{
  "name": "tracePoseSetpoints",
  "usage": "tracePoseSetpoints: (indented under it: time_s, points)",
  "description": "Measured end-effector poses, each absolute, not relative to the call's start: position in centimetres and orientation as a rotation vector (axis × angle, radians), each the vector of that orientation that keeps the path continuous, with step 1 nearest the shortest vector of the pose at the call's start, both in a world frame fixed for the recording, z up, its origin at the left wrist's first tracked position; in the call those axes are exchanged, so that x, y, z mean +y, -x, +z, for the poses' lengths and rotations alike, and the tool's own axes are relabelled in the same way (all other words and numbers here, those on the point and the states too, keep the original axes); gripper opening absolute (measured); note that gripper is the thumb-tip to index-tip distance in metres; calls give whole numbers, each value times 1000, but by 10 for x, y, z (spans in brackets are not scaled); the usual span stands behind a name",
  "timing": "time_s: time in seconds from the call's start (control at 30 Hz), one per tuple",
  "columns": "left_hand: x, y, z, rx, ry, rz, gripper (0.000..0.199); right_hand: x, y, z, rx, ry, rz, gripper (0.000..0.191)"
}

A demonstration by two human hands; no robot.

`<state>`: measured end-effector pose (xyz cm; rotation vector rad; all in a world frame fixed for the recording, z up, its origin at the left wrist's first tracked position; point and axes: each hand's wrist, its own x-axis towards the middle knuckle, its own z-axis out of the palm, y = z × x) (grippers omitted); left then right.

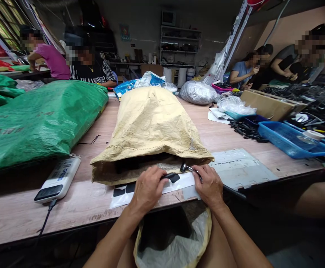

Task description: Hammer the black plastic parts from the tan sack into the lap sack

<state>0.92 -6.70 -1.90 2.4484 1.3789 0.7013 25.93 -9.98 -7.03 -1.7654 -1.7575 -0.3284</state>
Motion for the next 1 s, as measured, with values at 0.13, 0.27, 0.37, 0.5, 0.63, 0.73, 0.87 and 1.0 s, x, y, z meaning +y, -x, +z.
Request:
tracePoseSetpoints:
  time_s: [0.13,0.27,0.37,0.5,0.63,0.73,0.87,1.0]
  points:
    - [-75,-20,-37,1296,-2362,677,13,-100,-259,-70,-1759,1760,-319,22]
    - [-71,-20,-44,1275,-2273,740,15,-97,-262,-69,-1790,1754,-300,23]
    - [-68,-17,-44,1231,-2222,750,15,-98,-263,-64,-1828,1720,-263,25]
    - [-67,-16,-43,1222,-2176,762,15,-112,-257,-50,-1772,1548,-125,30]
    - [-67,-16,-45,1202,-2143,784,15,-132,-241,-38,-1769,1407,66,32]
    - [-66,-15,-47,1190,-2130,798,15,-142,-230,-35,-1804,1404,106,34]
    - [-66,-15,-47,1192,-2124,789,16,-147,-222,-33,-1783,1368,2,39]
    - [-67,-15,-46,1196,-2127,785,15,-148,-218,-34,-1857,1438,-86,42]
